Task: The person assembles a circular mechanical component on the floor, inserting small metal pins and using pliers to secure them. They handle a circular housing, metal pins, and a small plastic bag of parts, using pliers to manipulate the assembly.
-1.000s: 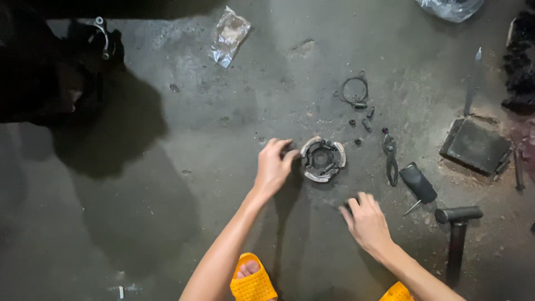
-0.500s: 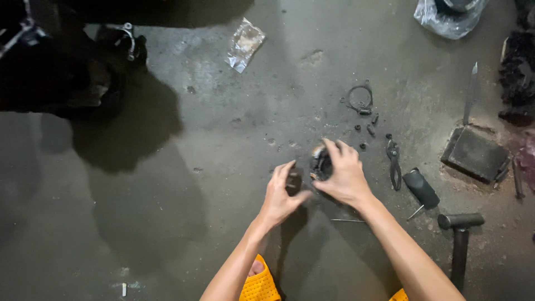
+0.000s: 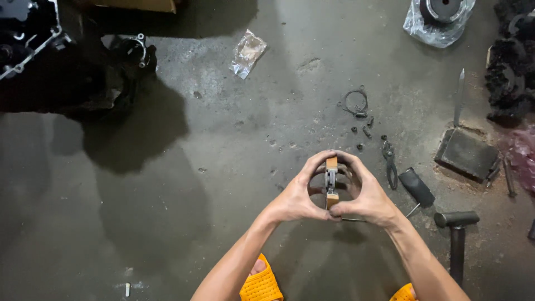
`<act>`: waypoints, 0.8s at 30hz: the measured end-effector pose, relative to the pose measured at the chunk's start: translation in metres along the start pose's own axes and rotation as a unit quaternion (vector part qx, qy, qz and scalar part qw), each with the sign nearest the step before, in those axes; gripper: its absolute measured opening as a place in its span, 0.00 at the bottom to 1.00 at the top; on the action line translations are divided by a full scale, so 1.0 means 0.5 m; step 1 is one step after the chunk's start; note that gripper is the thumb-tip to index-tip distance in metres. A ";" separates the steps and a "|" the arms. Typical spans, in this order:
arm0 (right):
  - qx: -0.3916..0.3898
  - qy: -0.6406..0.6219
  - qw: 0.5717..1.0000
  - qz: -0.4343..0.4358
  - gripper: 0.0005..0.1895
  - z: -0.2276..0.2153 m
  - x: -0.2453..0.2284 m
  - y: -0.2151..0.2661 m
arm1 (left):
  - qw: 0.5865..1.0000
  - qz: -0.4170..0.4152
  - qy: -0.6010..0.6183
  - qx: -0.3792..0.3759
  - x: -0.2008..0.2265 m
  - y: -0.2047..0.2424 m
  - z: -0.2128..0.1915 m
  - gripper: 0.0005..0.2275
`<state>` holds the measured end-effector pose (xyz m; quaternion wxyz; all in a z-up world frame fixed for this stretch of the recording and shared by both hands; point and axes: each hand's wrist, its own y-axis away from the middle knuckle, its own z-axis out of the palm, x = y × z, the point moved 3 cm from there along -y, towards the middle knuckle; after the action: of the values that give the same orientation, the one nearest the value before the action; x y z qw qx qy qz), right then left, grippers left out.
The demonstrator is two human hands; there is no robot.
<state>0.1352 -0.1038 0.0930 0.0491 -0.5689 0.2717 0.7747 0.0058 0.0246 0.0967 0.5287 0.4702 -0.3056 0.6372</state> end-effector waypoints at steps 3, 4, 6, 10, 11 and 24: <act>-0.009 0.033 0.999 -0.001 0.70 0.015 -0.025 0.004 | 0.999 0.004 0.032 0.012 -0.005 0.011 0.011 0.54; -0.014 0.037 0.999 -0.006 0.69 0.019 -0.030 0.008 | 0.999 0.019 0.046 0.018 -0.003 0.015 0.016 0.53; -0.019 0.041 0.999 -0.011 0.68 0.021 -0.032 0.010 | 0.997 0.033 0.060 0.025 0.005 0.021 0.023 0.51; -0.061 -0.003 0.998 -0.016 0.68 0.017 -0.044 0.006 | 0.994 0.067 0.070 0.053 0.018 0.021 0.009 0.46; -0.086 -0.023 0.996 -0.010 0.69 0.016 -0.053 0.008 | 0.991 0.076 0.099 0.057 0.016 0.019 0.002 0.40; -0.069 -0.017 0.997 0.035 0.67 0.012 -0.001 0.040 | 0.981 0.044 0.122 0.145 -0.062 0.039 0.021 0.27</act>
<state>0.1227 -0.1176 0.1021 -0.0135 -0.5480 0.2363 0.8023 -0.0100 -0.0015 0.0742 0.4599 0.4470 -0.1635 0.7497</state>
